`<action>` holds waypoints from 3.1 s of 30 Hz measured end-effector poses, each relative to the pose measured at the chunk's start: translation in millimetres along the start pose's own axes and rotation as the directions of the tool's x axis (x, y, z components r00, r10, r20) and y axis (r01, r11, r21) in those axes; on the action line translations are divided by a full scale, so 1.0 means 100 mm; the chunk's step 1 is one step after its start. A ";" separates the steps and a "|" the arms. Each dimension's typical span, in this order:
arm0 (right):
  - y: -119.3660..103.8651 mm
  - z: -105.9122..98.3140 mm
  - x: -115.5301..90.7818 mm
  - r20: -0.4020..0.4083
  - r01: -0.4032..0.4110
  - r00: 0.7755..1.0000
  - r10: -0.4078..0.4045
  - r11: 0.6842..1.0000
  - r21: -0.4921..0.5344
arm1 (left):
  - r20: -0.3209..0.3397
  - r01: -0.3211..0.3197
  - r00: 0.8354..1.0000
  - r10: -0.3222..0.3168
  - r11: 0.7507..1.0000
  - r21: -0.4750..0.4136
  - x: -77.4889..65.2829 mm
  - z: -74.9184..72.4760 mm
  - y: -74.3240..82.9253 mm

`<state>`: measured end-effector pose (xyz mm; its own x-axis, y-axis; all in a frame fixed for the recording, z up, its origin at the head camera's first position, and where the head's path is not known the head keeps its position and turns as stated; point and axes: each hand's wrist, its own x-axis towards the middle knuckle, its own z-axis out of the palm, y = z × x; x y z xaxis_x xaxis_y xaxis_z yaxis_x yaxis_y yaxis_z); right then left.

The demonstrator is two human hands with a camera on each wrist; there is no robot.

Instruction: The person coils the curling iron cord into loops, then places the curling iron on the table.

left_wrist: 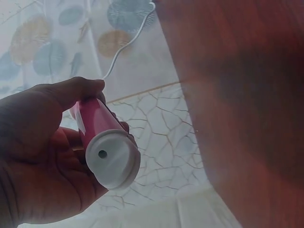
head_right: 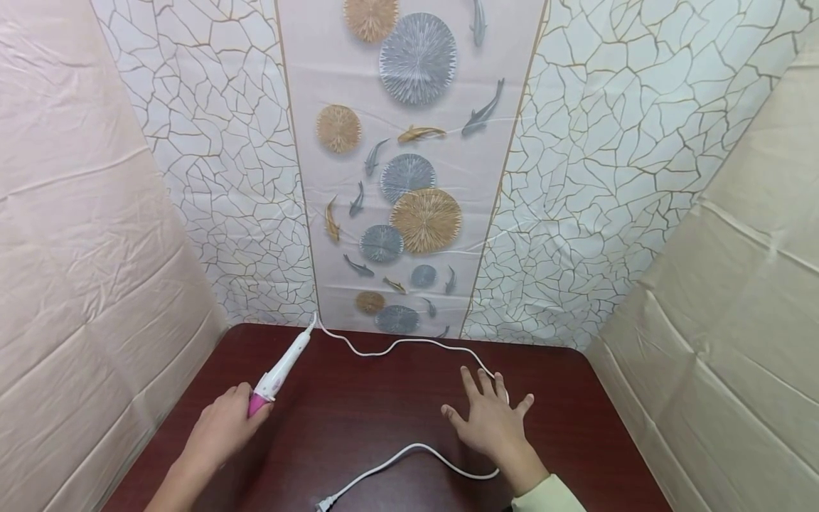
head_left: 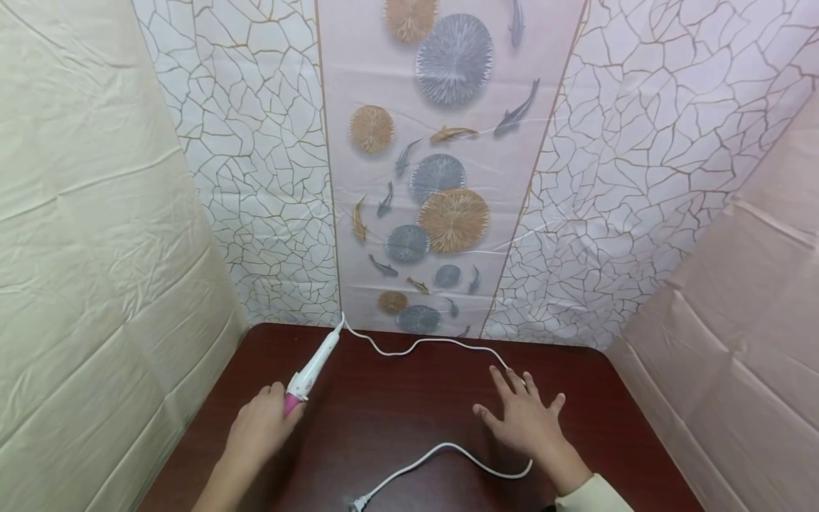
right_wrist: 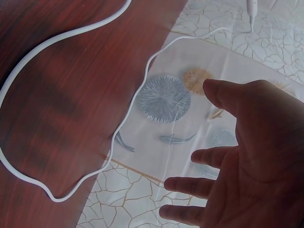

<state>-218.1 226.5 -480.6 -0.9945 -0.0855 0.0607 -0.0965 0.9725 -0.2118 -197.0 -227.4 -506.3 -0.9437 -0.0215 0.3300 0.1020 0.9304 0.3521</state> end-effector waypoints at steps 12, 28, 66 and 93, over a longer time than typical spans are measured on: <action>0.09 0.03 0.03 -0.003 -0.004 1.000 0.004 1.000 0.008 | -0.011 -0.035 0.999 0.035 0.999 -0.026 0.07 -0.10 0.18; 0.12 0.03 0.12 0.014 -0.005 1.000 0.004 1.000 0.026 | -0.109 -0.112 0.988 0.109 0.994 -0.015 0.11 -0.20 0.33; -0.28 -0.15 0.74 -0.331 0.390 0.884 -0.329 0.910 0.138 | -0.121 -0.294 0.952 0.281 0.950 -0.107 0.24 -0.27 0.77; -0.32 -0.04 0.97 -0.332 0.500 0.866 -0.374 0.627 0.598 | -0.265 -0.438 0.877 0.401 0.894 -0.099 0.22 -0.30 0.87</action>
<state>-311.3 188.0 -463.6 -0.8114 -0.3657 0.4560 -0.5823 0.4375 -0.6852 -199.9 -157.9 -442.1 -0.7036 0.2569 0.6625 0.5354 0.8047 0.2565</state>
